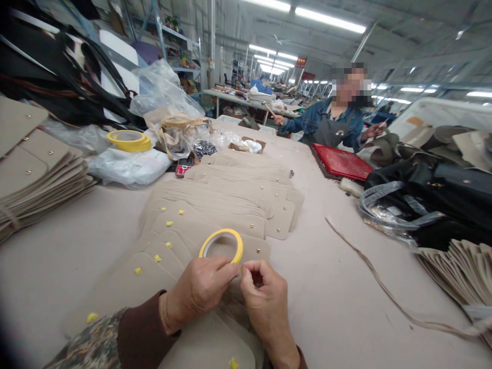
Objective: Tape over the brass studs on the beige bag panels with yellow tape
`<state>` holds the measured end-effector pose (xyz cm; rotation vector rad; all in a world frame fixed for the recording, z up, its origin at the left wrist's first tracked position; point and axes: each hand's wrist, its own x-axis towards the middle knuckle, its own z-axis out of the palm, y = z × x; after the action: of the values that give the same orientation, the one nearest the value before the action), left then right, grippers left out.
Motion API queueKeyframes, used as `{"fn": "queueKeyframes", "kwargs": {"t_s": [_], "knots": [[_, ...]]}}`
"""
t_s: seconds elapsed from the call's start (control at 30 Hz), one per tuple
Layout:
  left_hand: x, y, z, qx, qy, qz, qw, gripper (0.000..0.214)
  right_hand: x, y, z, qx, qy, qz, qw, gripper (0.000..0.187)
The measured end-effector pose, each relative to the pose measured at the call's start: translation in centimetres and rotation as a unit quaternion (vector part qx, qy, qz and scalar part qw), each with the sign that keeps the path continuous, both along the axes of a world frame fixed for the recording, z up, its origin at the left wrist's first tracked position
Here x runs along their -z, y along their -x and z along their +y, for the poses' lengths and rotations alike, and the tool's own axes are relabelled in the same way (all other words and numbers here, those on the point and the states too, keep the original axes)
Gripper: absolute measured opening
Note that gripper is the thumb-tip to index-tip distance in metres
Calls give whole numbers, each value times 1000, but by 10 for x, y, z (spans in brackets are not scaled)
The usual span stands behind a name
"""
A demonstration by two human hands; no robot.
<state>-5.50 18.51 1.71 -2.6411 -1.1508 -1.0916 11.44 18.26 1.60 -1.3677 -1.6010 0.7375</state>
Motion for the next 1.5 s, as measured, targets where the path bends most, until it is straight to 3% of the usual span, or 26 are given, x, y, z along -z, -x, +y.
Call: {"fn": "queueKeyframes", "kwargs": {"t_s": [0.1,0.3,0.47,0.73,0.83,0.97,1.17,1.4,1.5], "knots": [[3,-4,1,-25,1,16,1000,25,4,-12,12,30,110,97,989,29],[8,-4,11,-88,85,153,981,10,10,-28,29,35,140,110,983,39],[7,-5,13,-95,138,182,969,7,13,-23,30,38,117,39,992,34],[4,-4,14,-93,155,199,963,10,16,-20,42,66,25,-125,990,21],[1,-3,13,-93,164,215,958,10,18,-25,41,96,38,-98,990,27],[-1,-3,11,-95,168,219,956,9,23,-35,29,62,69,6,996,29],[0,-2,11,-98,164,220,957,8,22,-29,28,41,-41,-118,991,25],[-1,-2,12,-99,157,219,958,9,18,-24,42,52,-25,-131,990,23],[-1,-1,13,-87,148,209,963,10,17,-30,42,96,-11,-109,989,29]]}}
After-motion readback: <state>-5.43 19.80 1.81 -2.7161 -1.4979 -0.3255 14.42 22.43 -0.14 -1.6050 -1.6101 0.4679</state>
